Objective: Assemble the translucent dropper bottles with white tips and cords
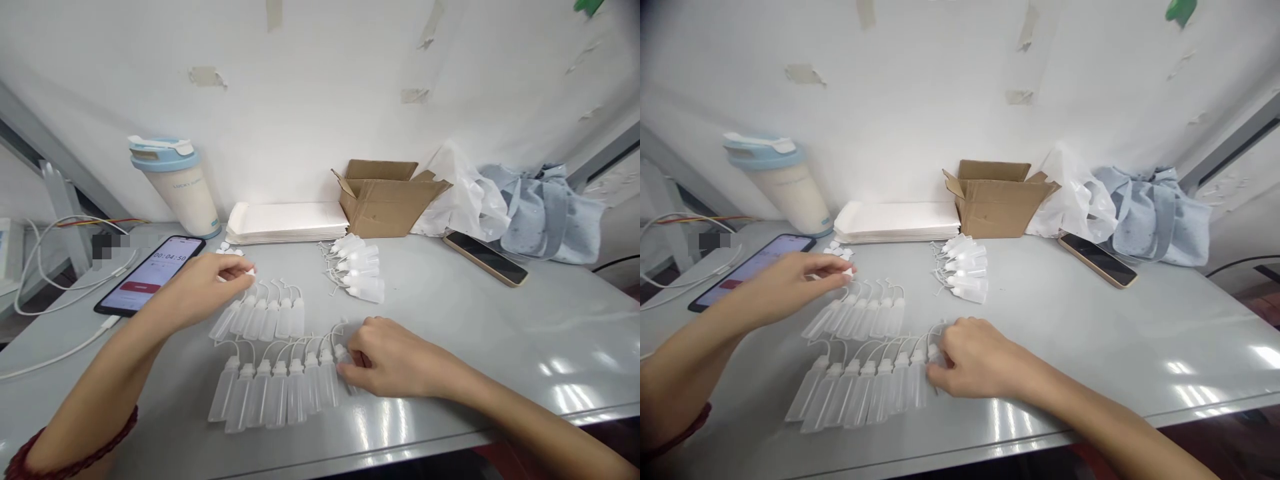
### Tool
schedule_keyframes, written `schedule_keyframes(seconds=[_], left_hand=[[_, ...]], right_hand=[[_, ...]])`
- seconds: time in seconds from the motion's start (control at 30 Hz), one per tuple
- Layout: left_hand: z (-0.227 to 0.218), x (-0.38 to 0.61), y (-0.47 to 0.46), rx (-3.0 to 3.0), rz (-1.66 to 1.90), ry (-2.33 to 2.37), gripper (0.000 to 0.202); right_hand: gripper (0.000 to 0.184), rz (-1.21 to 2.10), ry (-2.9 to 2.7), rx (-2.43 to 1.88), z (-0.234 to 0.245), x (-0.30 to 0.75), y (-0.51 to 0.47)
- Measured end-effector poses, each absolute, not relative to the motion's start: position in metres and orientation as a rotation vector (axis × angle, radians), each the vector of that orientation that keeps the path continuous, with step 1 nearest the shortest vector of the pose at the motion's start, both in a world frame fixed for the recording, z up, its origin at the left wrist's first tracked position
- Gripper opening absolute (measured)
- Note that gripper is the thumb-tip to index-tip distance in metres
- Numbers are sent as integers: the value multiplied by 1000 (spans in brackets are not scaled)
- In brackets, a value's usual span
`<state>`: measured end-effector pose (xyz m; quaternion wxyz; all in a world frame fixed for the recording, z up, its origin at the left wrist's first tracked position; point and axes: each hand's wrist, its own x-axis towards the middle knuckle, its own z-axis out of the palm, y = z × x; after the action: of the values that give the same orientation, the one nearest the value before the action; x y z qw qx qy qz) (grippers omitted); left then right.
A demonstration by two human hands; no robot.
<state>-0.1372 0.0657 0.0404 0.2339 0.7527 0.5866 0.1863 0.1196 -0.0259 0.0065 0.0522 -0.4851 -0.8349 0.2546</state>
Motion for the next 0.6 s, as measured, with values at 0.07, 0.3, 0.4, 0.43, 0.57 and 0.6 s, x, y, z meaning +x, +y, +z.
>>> schedule_keyframes(seconds=[0.07,0.3,0.4,0.43,0.57,0.6], left_hand=[[42,-128,60,2002,465,1431,22],[38,-99,30,1641,550,1123,20],[32,-86,19,1623,631,1065,19],[31,-82,17,1659,684,1060,18],[29,-76,10,1958,872,1054,14],[29,-76,9,2021,896,1067,14]], right_hand=[[37,726,-2534,-1524,6,121,-25],[23,697,-2292,-1581,16,125,-16],[16,641,-2165,-1528,16,123,-16],[14,609,-2145,-1511,14,123,-16],[13,447,-2143,-1390,5,120,-18],[13,399,-2140,-1344,3,120,-19]])
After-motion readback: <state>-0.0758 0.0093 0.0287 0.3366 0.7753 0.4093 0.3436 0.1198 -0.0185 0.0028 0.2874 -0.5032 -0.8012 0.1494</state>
